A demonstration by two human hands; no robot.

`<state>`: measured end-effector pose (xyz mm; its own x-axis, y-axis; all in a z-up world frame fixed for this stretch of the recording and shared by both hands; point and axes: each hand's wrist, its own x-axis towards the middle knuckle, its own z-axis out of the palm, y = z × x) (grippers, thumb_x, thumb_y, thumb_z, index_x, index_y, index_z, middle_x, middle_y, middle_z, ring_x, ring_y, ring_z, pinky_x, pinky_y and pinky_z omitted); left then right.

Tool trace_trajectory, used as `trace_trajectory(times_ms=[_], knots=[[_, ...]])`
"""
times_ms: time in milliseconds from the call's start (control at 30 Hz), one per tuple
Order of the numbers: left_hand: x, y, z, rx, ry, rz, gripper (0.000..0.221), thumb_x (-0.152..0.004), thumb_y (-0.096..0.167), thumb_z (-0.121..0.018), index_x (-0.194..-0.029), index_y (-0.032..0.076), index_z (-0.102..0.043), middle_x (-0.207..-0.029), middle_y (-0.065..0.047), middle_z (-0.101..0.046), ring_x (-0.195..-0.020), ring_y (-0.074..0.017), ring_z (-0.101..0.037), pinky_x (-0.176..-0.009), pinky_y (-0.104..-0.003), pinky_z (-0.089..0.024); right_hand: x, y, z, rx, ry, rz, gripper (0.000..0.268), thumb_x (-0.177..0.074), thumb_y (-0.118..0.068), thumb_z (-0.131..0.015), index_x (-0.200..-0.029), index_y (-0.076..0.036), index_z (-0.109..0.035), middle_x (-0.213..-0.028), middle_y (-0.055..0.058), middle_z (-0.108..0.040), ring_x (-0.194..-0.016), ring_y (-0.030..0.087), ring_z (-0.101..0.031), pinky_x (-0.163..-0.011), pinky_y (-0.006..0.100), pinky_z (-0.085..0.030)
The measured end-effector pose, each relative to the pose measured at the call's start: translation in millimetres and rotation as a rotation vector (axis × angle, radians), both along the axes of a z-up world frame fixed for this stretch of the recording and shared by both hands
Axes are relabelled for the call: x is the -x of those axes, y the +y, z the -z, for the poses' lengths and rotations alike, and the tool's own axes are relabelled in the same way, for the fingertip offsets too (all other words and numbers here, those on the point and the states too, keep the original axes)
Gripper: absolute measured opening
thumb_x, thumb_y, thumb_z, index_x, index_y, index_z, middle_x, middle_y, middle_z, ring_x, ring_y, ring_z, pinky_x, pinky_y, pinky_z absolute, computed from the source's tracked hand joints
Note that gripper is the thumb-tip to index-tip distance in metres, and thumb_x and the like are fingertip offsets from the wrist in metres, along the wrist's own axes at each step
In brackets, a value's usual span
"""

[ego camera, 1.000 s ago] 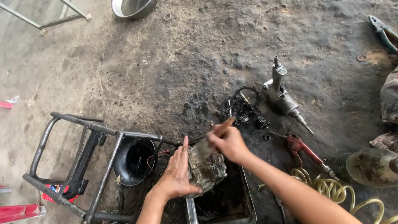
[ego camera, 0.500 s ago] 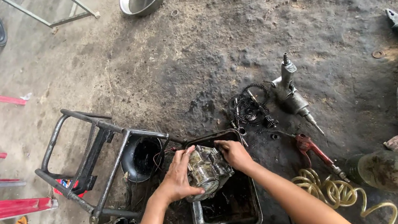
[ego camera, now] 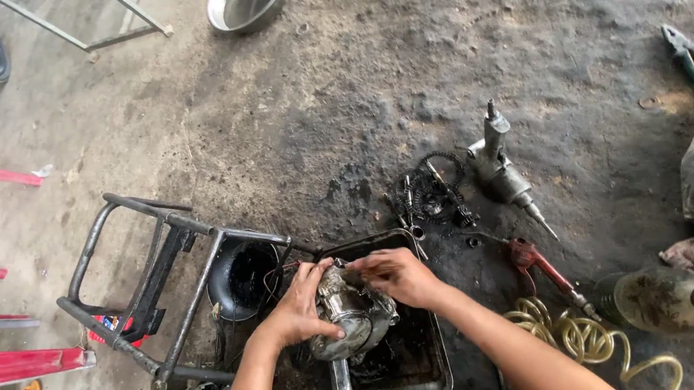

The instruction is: The person cleans a motorcycle engine casing by scrubbing it with a brush dipped in solvent, then scraping it with a screwdriver, and finally rinsing it with liquid from a bottle. The casing is held by hand throughout the process.

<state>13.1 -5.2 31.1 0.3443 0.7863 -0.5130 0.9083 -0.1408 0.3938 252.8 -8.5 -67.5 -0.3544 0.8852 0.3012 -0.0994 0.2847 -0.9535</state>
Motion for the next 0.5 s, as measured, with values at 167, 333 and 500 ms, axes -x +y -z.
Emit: trace_trajectory(times_ms=[167,333,500], knots=[[-2,-5,-2,0.002,-0.023,-0.016,0.143,-0.044,0.032,-0.101,-0.161,0.017,-0.02,-0.147,-0.008,-0.034,-0.144,-0.0275,-0.032,-0.123,-0.038,-0.027,2,13,14,0.057,0.055,-0.071,0.02,-0.092,0.0,-0.071,-0.111,-0.002,-0.074,-0.116,0.008,-0.077,-0.104,0.019,-0.076,-0.091,0.033,-0.063],[-11,-10,-9,0.02,0.001,0.001,0.138,-0.045,0.03,-0.1,-0.16,0.018,-0.024,-0.145,-0.009,-0.036,-0.144,-0.0277,-0.034,-0.123,-0.037,-0.028,-6,20,2,0.06,-0.028,-0.159,0.017,-0.089,0.001,-0.071,-0.106,0.001,-0.075,-0.119,0.008,-0.075,-0.109,0.019,-0.074,-0.094,0.033,-0.061],[2,-7,-1,-0.034,-0.069,0.014,0.135,-0.045,0.029,-0.1,-0.158,0.017,-0.027,-0.146,-0.01,-0.036,-0.144,-0.0289,-0.034,-0.122,-0.038,-0.03,-18,23,-6,-0.026,-0.118,-0.257,0.021,-0.088,0.002,-0.07,-0.108,-0.002,-0.075,-0.114,0.01,-0.076,-0.106,0.022,-0.074,-0.092,0.034,-0.06]])
